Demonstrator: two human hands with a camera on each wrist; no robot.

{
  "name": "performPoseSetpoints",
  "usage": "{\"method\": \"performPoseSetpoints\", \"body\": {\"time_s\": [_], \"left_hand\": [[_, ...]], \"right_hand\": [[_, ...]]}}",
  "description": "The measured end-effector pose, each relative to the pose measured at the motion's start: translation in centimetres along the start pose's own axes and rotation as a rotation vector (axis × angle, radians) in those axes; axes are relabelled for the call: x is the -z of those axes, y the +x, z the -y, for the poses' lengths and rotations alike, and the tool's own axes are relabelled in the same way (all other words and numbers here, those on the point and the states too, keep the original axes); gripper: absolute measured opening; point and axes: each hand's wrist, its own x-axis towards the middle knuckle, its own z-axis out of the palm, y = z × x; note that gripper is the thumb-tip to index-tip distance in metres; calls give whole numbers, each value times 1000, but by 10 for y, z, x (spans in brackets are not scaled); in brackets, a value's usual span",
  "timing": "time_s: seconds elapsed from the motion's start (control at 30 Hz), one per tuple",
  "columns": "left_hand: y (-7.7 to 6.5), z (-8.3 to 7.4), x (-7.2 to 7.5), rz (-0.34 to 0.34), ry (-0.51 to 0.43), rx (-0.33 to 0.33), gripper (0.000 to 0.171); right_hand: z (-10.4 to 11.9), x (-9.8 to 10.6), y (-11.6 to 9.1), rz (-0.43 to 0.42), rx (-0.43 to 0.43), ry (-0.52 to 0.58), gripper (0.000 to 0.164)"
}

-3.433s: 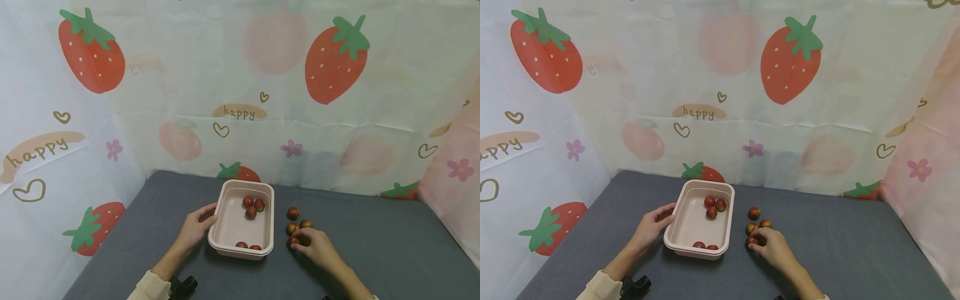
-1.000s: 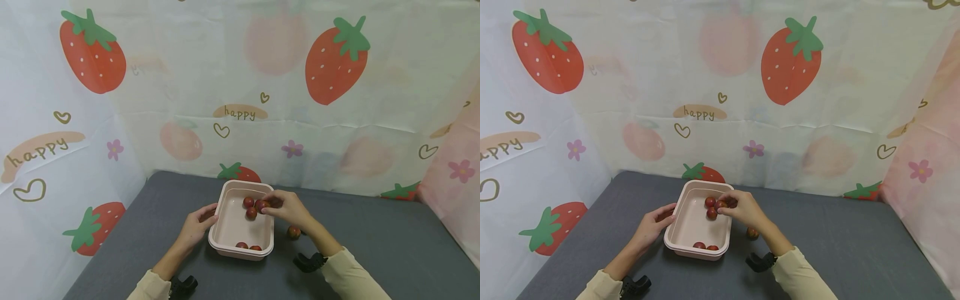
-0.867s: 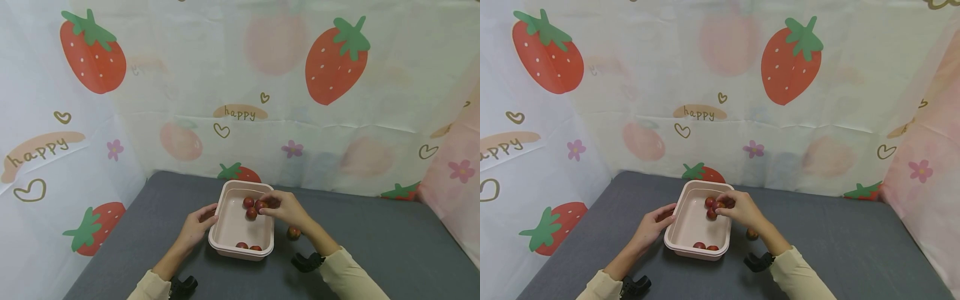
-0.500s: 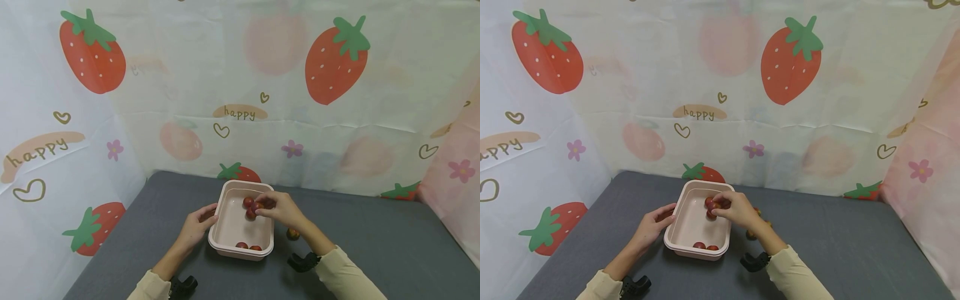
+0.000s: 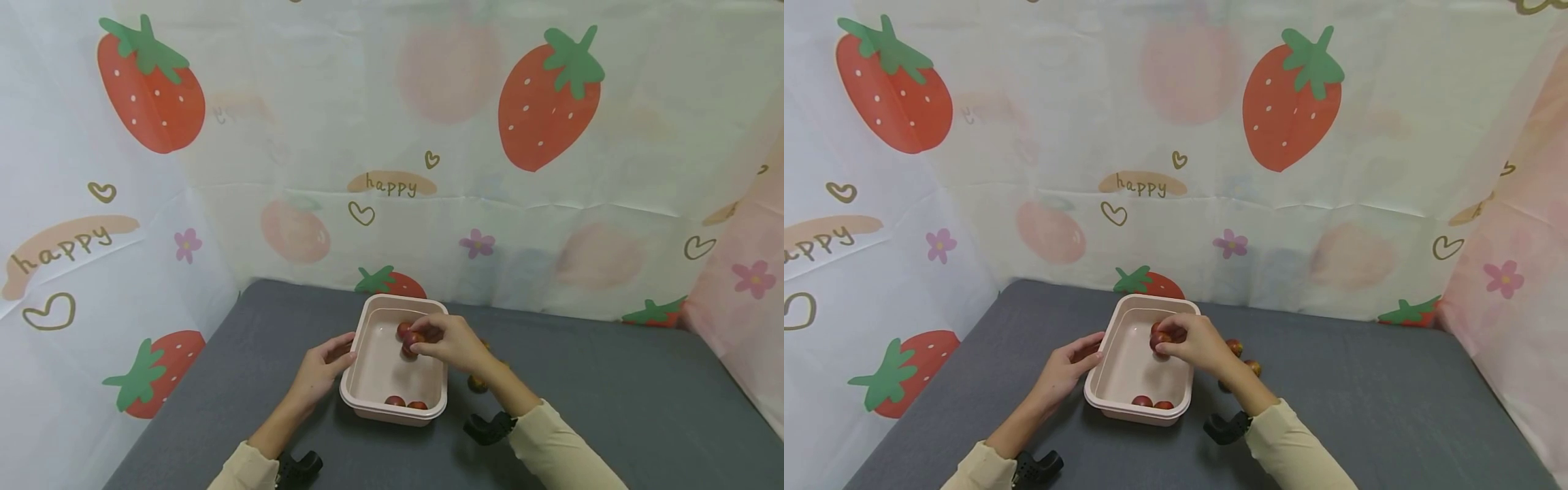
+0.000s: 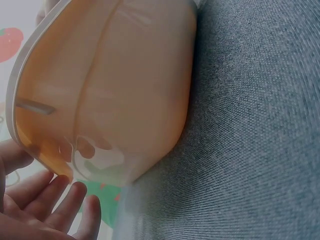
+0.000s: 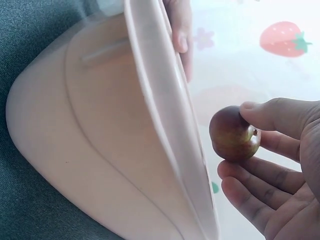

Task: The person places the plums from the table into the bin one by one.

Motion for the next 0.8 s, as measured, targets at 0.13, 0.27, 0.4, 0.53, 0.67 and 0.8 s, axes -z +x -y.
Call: {"method": "performPoseSetpoints", "body": {"time_s": [0.13, 0.27, 0.4, 0.53, 0.67, 0.8], "left_hand": [[0, -1, 0, 3, 4, -4, 45], [-1, -1, 0, 3, 4, 0, 45], [-1, -1, 0, 1, 5, 1, 45], [-1, -1, 0, -1, 10, -1, 45], [0, -1, 0, -1, 10, -2, 44], [0, -1, 0, -1, 10, -2, 44]], "right_hand": [[0, -2, 1, 4, -6, 7, 25], [-3, -6, 2, 16, -10, 3, 25], [-5, -10, 3, 18, -4, -1, 25], [-5, -12, 4, 20, -1, 1, 25], [-6, -15, 6, 28, 8, 7, 26], [-6, -18, 7, 47, 13, 6, 25]]}}
